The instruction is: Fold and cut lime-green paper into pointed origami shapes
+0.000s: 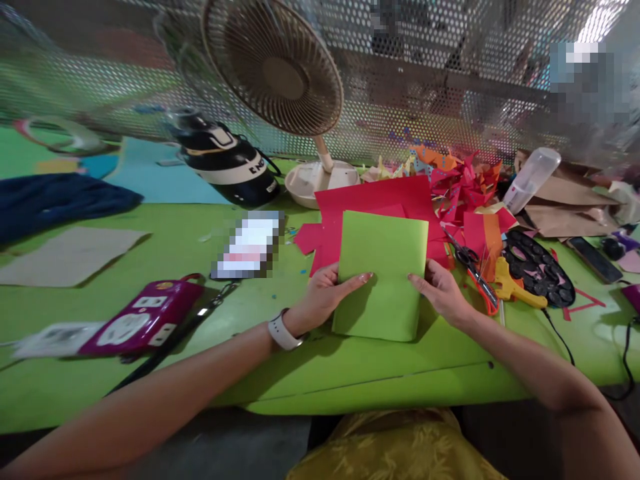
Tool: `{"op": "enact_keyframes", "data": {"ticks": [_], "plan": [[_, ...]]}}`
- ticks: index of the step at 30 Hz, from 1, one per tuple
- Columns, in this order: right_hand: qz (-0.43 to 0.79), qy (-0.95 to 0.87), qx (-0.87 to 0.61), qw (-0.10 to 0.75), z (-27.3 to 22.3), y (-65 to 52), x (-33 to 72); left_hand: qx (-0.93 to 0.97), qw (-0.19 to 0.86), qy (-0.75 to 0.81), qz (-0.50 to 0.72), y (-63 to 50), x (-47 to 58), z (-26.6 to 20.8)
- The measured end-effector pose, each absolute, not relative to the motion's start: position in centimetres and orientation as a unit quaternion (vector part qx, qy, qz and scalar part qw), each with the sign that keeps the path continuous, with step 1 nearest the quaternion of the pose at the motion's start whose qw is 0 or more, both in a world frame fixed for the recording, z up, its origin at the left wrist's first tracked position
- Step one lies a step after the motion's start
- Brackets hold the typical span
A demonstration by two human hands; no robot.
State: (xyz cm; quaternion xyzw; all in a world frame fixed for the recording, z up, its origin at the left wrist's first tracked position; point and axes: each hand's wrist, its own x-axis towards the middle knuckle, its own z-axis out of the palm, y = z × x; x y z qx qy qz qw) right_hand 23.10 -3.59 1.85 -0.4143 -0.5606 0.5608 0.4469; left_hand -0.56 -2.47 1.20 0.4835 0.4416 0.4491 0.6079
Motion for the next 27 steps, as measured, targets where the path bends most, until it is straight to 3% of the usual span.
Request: {"op": "enact_keyframes", "data": {"ticks": [20, 27], "plan": [[0.546, -0.553, -0.425, 0.464, 2.36, -4.14, 23.09, 0.560, 0.532, 0.457, 0.440, -2.75, -0.71, 1.99], [0.524, -0.556, -0.434, 0.478, 2.42, -4.59, 23.01, 0.546, 0.558, 0.445, 0.439, -2.79, -0.85, 1.79]]}}
